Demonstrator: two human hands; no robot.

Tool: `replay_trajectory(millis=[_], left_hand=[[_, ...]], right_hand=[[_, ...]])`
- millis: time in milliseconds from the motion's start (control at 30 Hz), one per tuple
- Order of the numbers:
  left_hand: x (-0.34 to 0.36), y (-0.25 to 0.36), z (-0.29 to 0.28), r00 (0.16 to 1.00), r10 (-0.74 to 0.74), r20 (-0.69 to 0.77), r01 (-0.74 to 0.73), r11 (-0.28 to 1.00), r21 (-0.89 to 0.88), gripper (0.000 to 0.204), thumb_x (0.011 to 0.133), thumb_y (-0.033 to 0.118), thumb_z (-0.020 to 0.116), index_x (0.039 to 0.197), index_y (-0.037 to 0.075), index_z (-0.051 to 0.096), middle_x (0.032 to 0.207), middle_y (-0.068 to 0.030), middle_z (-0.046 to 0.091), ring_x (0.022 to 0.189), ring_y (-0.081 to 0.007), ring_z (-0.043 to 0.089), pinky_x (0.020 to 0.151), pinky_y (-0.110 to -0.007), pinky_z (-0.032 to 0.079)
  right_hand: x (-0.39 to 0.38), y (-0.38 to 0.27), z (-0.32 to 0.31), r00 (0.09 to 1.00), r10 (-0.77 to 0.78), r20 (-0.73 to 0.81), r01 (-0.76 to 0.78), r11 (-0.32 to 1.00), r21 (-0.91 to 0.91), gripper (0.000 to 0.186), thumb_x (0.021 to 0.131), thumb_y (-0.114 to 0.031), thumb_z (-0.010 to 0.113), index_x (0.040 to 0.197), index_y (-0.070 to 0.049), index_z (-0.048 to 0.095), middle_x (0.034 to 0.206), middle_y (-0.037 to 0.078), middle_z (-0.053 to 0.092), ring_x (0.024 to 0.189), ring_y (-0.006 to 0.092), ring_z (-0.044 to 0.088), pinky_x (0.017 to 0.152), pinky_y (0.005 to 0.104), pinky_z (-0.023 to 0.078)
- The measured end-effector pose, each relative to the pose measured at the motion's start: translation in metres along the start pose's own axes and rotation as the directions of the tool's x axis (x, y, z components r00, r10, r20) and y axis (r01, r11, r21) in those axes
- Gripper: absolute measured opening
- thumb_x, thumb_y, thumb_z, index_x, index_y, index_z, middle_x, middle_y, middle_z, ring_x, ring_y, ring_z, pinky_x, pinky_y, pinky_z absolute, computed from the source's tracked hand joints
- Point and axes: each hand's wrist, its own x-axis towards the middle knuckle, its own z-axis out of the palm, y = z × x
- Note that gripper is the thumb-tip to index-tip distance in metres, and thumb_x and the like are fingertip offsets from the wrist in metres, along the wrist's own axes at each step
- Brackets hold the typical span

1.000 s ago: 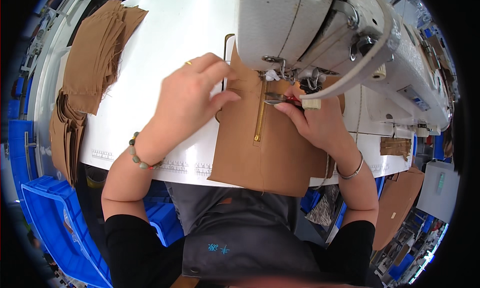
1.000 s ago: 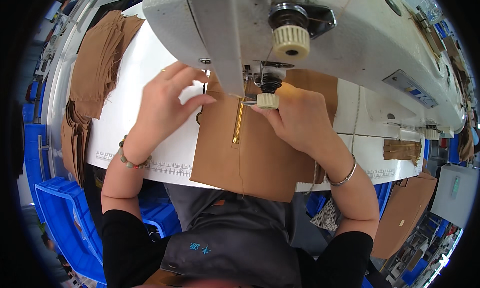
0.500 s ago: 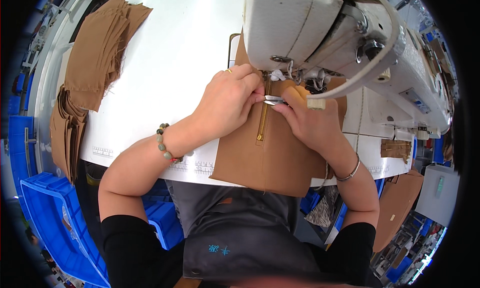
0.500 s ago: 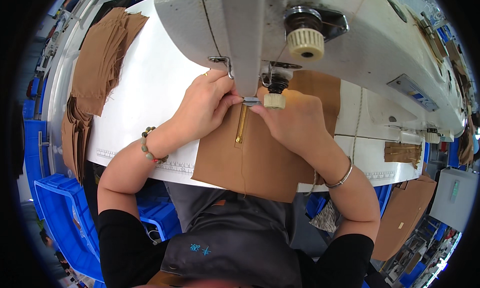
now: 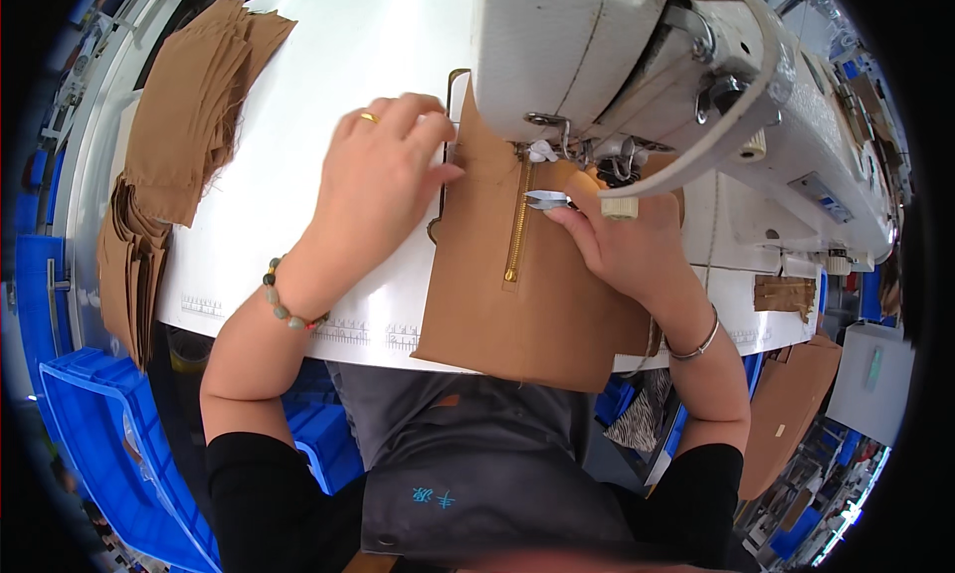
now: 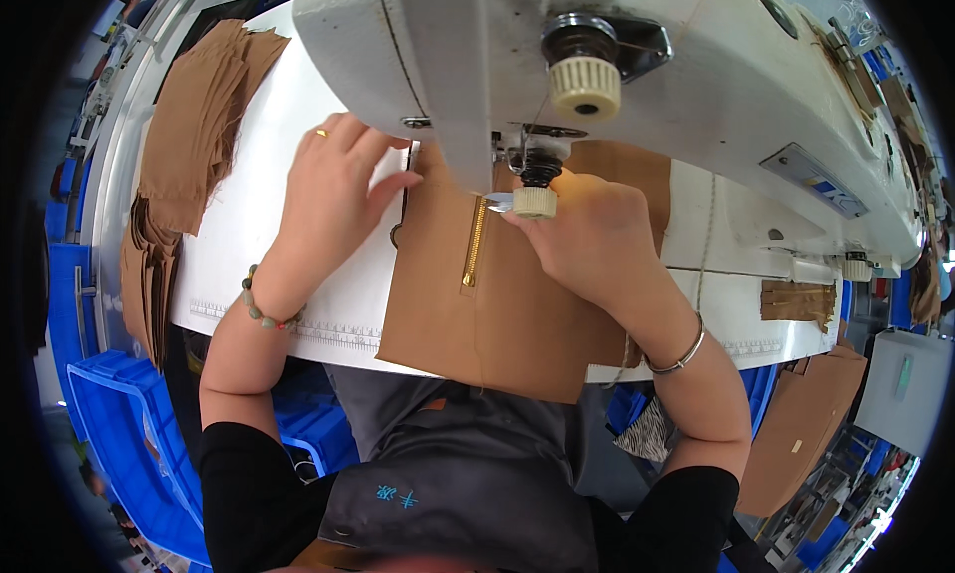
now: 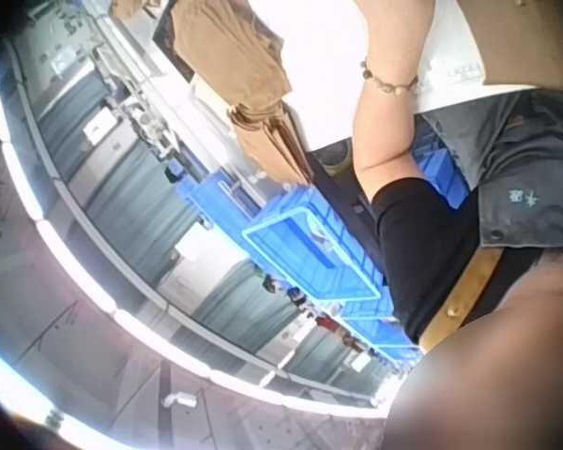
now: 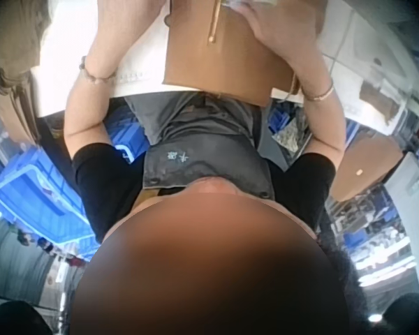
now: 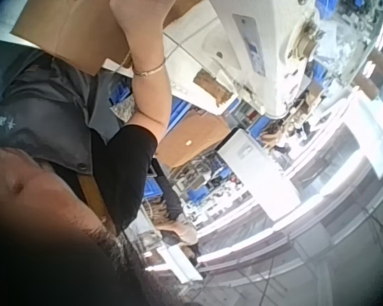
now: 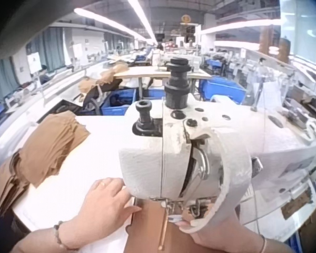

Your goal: Sewing a zipper onto a fabric or leather piece using an industrial sewing machine.

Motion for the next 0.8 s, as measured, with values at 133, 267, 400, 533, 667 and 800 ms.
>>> replay_trajectory(millis=[133,267,400,533,667,800], left_hand=[[-0.004,0.017,0.002,0.987,0.130,0.098,-0.105,0.968,-0.228,0.034,0.079,0.020,0.082,0.108,0.005,0.070,0.110,-0.0077,0.069,0.104,-0.0282,0.067,0.094,-0.041,0.053],[-0.008,0.025,0.002,0.977,0.088,0.194,-0.032,0.961,-0.274,0.036,0.081,0.023,0.081,0.110,0.004,0.069,0.111,-0.0080,0.069,0.101,-0.0284,0.068,0.088,-0.038,0.056],[-0.008,0.024,0.002,0.970,0.063,0.236,0.000,0.966,-0.260,0.039,0.082,0.028,0.080,0.111,0.004,0.070,0.109,-0.0079,0.068,0.099,-0.0282,0.068,0.085,-0.037,0.058],[-0.007,0.024,0.002,0.955,0.138,0.264,-0.075,0.969,-0.236,0.054,0.080,0.032,0.081,0.123,0.003,0.069,0.113,-0.0077,0.065,0.104,-0.0262,0.067,0.087,-0.037,0.057],[-0.009,0.024,-0.004,0.941,0.170,0.294,-0.106,0.969,-0.222,0.067,0.078,0.036,0.081,0.133,0.000,0.066,0.121,-0.0089,0.062,0.109,-0.0256,0.065,0.089,-0.035,0.057],[-0.012,0.021,-0.007,0.915,0.198,0.351,-0.122,0.966,-0.226,0.081,0.074,0.046,0.080,0.138,0.001,0.062,0.141,-0.0114,0.058,0.127,-0.0313,0.059,0.104,-0.041,0.051]], right_hand=[[0.001,-0.004,0.005,0.996,-0.075,-0.057,0.072,0.996,-0.054,0.030,0.091,-0.040,0.075,0.093,-0.010,0.077,0.063,0.008,0.061,0.056,0.0300,0.064,0.049,0.0407,0.047],[0.003,-0.005,0.004,0.993,-0.120,-0.020,0.116,0.986,-0.120,0.029,0.096,-0.037,0.069,0.114,-0.016,0.078,0.063,0.005,0.061,0.055,0.0265,0.062,0.047,0.0398,0.044],[0.005,-0.004,0.000,0.990,-0.138,-0.025,0.136,0.989,-0.065,0.028,0.097,-0.039,0.068,0.112,-0.016,0.076,0.063,0.005,0.060,0.056,0.0261,0.063,0.047,0.0395,0.045],[0.007,-0.005,0.001,0.991,-0.105,0.083,0.101,0.994,0.045,0.026,0.097,-0.040,0.066,0.104,-0.015,0.069,0.065,0.004,0.061,0.059,0.0266,0.064,0.049,0.0405,0.046],[0.000,-0.004,-0.007,0.951,-0.203,0.232,0.187,0.978,0.088,0.025,0.096,-0.039,0.067,0.098,-0.014,0.066,0.073,0.005,0.065,0.065,0.0271,0.066,0.054,0.0410,0.049],[-0.034,0.017,-0.043,0.983,0.055,0.175,-0.056,0.998,0.003,0.025,0.092,-0.034,0.071,0.098,-0.010,0.066,0.087,0.007,0.066,0.077,0.0274,0.068,0.062,0.0403,0.051]])
